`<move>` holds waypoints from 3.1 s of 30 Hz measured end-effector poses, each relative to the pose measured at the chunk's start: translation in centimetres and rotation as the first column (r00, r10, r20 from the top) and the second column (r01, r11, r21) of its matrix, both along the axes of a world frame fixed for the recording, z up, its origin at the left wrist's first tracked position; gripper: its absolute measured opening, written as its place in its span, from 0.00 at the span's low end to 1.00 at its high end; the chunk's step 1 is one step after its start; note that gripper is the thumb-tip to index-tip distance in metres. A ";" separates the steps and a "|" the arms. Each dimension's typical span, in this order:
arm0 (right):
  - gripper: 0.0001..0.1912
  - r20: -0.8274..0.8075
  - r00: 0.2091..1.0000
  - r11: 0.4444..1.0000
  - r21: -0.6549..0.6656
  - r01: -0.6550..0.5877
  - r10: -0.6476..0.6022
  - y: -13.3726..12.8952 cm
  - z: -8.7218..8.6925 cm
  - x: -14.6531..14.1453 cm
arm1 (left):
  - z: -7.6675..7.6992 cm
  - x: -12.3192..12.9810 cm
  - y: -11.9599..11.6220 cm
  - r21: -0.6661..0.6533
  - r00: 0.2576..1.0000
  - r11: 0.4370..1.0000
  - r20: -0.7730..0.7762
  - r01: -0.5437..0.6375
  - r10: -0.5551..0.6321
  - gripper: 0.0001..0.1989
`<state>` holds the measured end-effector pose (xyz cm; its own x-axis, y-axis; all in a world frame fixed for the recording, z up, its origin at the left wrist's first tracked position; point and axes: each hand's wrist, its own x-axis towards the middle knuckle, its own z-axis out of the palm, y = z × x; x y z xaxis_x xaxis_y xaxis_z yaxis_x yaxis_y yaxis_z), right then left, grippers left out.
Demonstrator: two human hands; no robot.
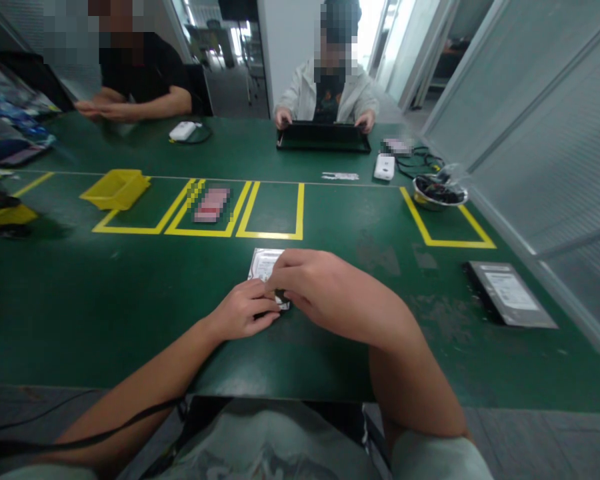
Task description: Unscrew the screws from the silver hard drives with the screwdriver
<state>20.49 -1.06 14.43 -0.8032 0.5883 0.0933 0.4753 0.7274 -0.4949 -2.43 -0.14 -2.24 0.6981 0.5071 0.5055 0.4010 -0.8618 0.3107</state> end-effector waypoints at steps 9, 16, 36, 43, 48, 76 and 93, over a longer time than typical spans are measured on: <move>0.15 -0.038 0.998 0.999 -0.001 -0.048 0.048 0.2 -0.1 0.0 | 0.1 0.0 0.0 0.005 1.000 1.000 0.005 0.003 -0.003 0.06; 0.14 -0.031 0.999 0.999 0.005 -0.041 0.041 0.2 -0.2 0.0 | -0.1 0.0 -0.1 -0.003 1.000 1.000 -0.014 -0.007 0.007 0.07; 0.11 0.190 0.937 0.917 0.333 0.220 -0.294 0.1 -1.4 -1.7 | -0.6 -0.2 -0.2 0.052 0.998 0.999 -0.063 -0.008 0.012 0.09; 0.20 0.279 0.882 0.867 0.441 0.233 -0.379 0.1 -1.8 -2.5 | -0.8 -0.2 0.0 0.096 0.999 0.995 -0.046 0.011 -0.007 0.09; 0.23 0.323 0.860 0.863 0.452 0.228 -0.396 -0.1 -2.0 -2.6 | -0.8 -0.2 0.1 0.066 0.998 0.998 -0.053 0.022 -0.019 0.10; 0.09 0.031 0.999 1.000 0.006 0.026 -0.026 0.4 -0.6 -0.4 | -0.4 0.1 -0.1 0.019 0.997 1.000 -0.079 0.011 -0.009 0.09; 0.14 -0.039 0.999 0.999 0.041 0.000 0.002 0.1 -0.2 0.0 | -0.5 0.0 0.0 0.017 0.997 1.000 -0.073 -0.004 0.005 0.09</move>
<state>20.49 -0.91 14.21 -0.7990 0.5825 0.1492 0.4553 0.7482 -0.4827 -2.41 -0.18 -2.77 0.7312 0.5022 0.4618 0.4256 -0.8648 0.2665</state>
